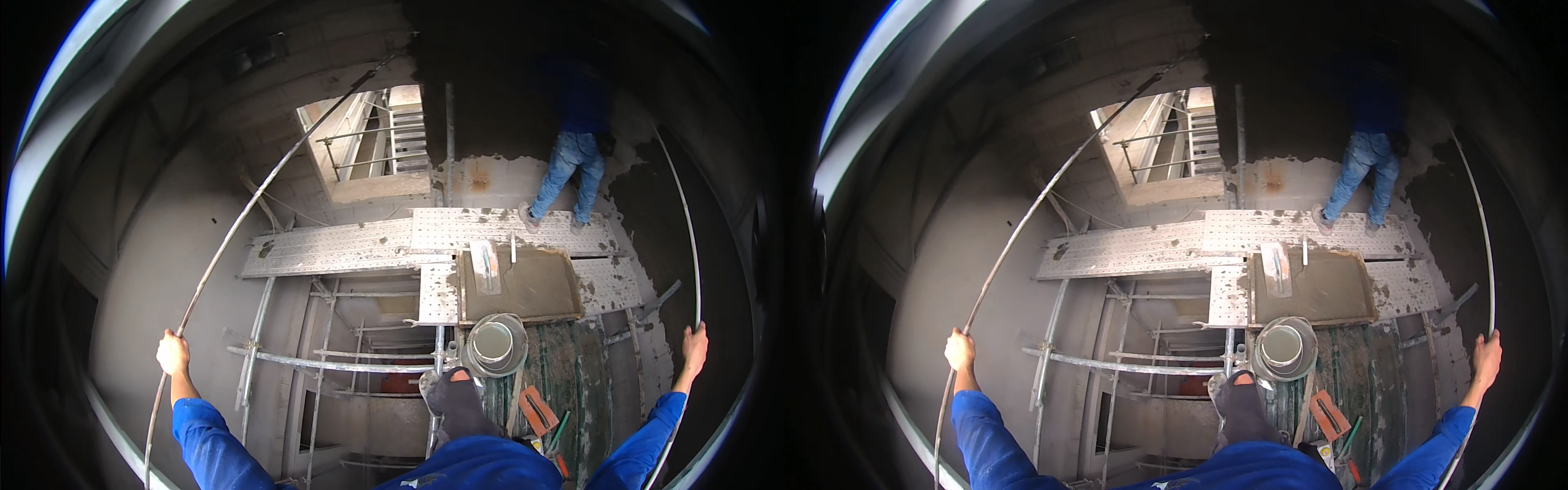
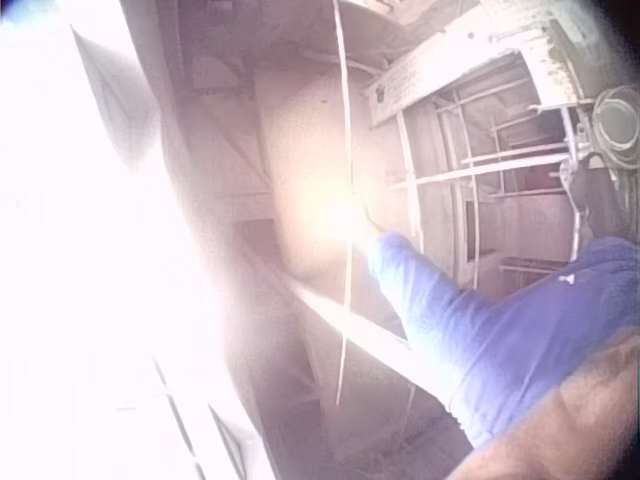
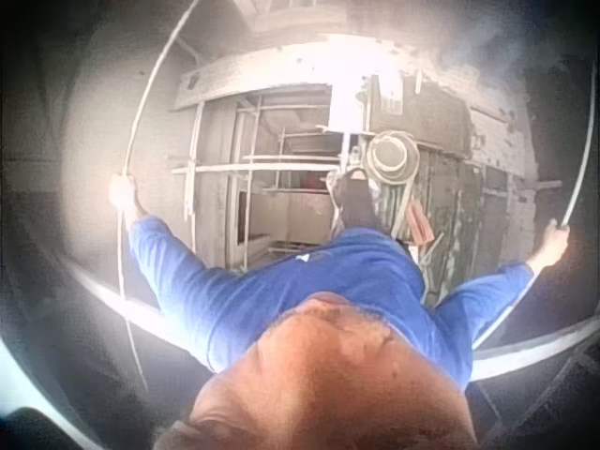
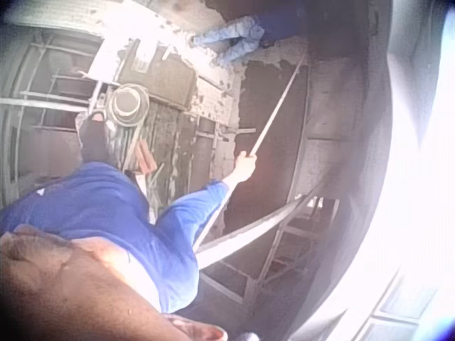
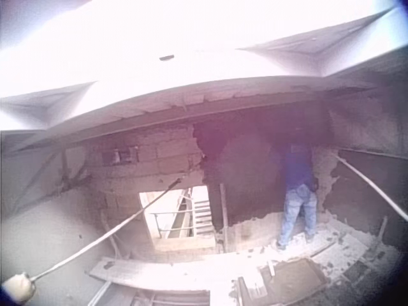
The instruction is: The person holds and positions a long flexible conduit against a curved wall while standing on scaffolding. They repeatedly adjust the conduit's position and orientation to align it with the wall surface.
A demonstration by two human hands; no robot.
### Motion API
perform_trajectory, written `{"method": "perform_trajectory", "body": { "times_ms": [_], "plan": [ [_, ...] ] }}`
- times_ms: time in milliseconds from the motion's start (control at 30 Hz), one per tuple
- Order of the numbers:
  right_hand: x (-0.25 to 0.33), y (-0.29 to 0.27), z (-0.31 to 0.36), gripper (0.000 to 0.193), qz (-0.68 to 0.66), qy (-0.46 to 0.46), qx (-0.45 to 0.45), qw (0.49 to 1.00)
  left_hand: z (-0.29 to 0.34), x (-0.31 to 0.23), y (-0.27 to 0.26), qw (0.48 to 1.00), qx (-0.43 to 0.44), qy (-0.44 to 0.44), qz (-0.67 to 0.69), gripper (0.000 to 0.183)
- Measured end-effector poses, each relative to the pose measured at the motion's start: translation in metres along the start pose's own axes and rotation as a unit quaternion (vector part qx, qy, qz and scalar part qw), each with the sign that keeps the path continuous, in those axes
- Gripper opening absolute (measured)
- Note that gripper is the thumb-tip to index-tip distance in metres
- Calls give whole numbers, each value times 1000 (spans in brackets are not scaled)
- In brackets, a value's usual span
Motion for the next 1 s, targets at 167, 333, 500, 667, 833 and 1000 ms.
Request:
{"method": "perform_trajectory", "body": {
  "times_ms": [167,333,500,667,833,1000],
  "plan": [
    [-10,9,-11,53,-4,-29,-10,1000,2,-1,-4,1000,6,-18,5,16],
    [-16,16,-17,53,-12,-37,-9,999,4,-3,-11,999,1,-21,28,16],
    [-12,13,-16,53,-6,-28,-6,1000,4,-2,-8,999,2,-18,30,15],
    [-1,2,-3,51,-1,-6,-5,1000,0,0,-1,999,7,-28,18,15],
    [10,-10,12,48,3,-2,-11,1000,0,2,2,1000,-2,-12,15,17],
    [16,-17,18,49,0,13,-5,1000,0,2,4,1000,-30,7,9,15]
  ]
}}
Point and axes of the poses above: each hand's wrist, its own z-axis away from the middle knuckle, its own y-axis out of the palm, x = y × z, the point moved 5 cm from there along -z, towards the middle knuckle, and after that the axes turned 4 degrees about x, right-handed, at the moved point
